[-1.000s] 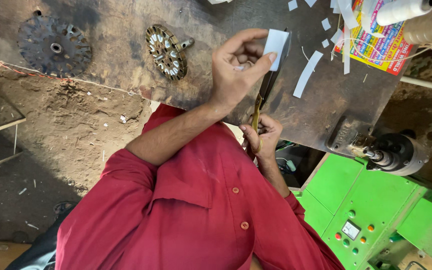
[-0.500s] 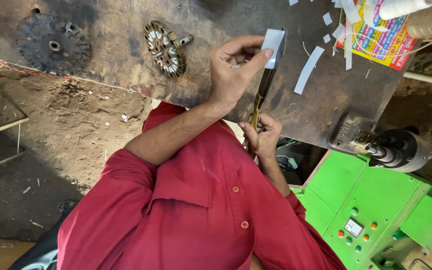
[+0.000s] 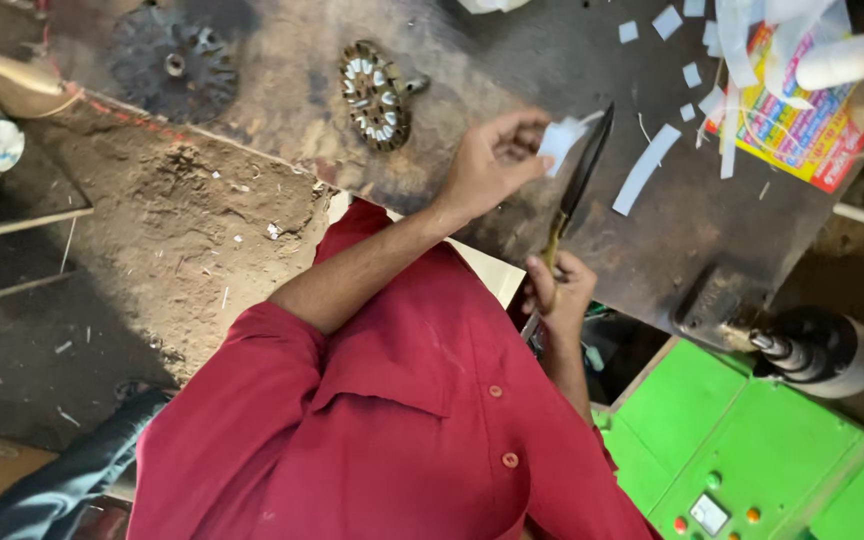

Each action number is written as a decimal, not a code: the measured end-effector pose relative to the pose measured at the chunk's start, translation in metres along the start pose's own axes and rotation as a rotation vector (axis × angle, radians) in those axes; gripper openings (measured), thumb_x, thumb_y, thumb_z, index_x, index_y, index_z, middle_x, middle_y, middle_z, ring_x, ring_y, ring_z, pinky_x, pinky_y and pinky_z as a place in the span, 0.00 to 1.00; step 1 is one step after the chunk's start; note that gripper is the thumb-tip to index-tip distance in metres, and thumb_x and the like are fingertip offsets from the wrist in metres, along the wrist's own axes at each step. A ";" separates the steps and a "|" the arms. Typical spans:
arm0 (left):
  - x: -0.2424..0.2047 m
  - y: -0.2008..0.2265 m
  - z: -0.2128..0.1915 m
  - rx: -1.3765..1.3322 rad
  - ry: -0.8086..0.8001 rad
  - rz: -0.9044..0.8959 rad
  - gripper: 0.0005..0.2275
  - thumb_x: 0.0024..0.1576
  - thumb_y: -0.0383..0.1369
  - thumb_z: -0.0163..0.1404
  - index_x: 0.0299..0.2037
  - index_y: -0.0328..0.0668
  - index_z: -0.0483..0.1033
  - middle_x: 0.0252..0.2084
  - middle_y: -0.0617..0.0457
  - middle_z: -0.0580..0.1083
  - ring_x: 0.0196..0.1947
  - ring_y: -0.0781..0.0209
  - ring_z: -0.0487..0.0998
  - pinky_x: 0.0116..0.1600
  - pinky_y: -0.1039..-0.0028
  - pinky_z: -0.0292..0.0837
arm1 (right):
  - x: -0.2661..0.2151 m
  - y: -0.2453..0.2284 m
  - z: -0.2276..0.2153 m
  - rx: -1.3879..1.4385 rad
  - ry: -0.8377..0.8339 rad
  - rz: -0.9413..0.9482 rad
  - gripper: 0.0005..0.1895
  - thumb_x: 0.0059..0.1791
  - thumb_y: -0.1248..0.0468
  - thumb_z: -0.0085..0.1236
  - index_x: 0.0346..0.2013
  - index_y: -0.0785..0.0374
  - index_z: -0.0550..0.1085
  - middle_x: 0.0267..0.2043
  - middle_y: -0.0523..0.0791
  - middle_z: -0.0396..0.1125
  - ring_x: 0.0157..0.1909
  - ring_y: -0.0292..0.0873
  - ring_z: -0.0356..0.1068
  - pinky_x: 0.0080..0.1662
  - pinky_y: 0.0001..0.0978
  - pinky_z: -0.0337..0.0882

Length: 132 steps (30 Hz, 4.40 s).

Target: The person uses scissors to cut a roll of white adhesive tape into small rectangular pieces on a workbench. They repeatedly cut, fold, and trim the tape, accumulating cut pieces on the table.

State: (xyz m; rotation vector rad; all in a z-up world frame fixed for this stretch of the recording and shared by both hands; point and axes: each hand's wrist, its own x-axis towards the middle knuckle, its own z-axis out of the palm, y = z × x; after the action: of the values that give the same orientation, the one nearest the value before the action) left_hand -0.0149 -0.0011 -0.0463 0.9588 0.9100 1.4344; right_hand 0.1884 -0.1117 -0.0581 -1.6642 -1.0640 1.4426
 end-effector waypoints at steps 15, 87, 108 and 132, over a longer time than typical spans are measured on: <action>-0.062 -0.026 -0.105 1.170 -0.595 0.180 0.12 0.55 0.21 0.53 0.34 0.53 0.86 0.69 0.54 0.68 0.54 0.58 0.79 0.47 0.65 0.78 | -0.027 0.030 -0.034 -0.238 -0.439 0.222 0.18 0.50 0.56 0.64 0.21 0.63 0.72 0.13 0.38 0.61 0.11 0.29 0.56 0.15 0.22 0.53; -0.171 -0.107 -0.072 0.048 0.536 -0.124 0.09 0.60 0.21 0.59 0.49 0.25 0.79 0.36 0.47 0.80 0.34 0.67 0.84 0.37 0.81 0.83 | -0.037 0.066 -0.011 -0.058 -0.534 0.395 0.15 0.53 0.63 0.62 0.24 0.65 0.71 0.15 0.40 0.64 0.11 0.29 0.58 0.15 0.20 0.55; -0.172 -0.106 -0.071 0.020 0.555 -0.121 0.09 0.60 0.21 0.58 0.49 0.26 0.78 0.39 0.46 0.80 0.37 0.65 0.85 0.43 0.77 0.86 | -0.041 0.081 -0.023 -0.010 -0.574 0.329 0.18 0.54 0.58 0.61 0.25 0.66 0.72 0.16 0.40 0.64 0.12 0.29 0.59 0.17 0.20 0.56; -0.161 -0.100 -0.064 -0.025 0.612 -0.129 0.09 0.61 0.20 0.58 0.50 0.26 0.78 0.40 0.46 0.81 0.37 0.66 0.83 0.42 0.79 0.83 | -0.045 0.098 -0.007 -0.003 -0.701 0.207 0.24 0.52 0.46 0.62 0.29 0.66 0.72 0.18 0.40 0.64 0.16 0.29 0.60 0.20 0.21 0.57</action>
State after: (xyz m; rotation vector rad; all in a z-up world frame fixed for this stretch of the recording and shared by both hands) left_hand -0.0316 -0.1549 -0.1726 0.4245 1.3646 1.6500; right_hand 0.2078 -0.1945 -0.1247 -1.3115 -1.2700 2.2515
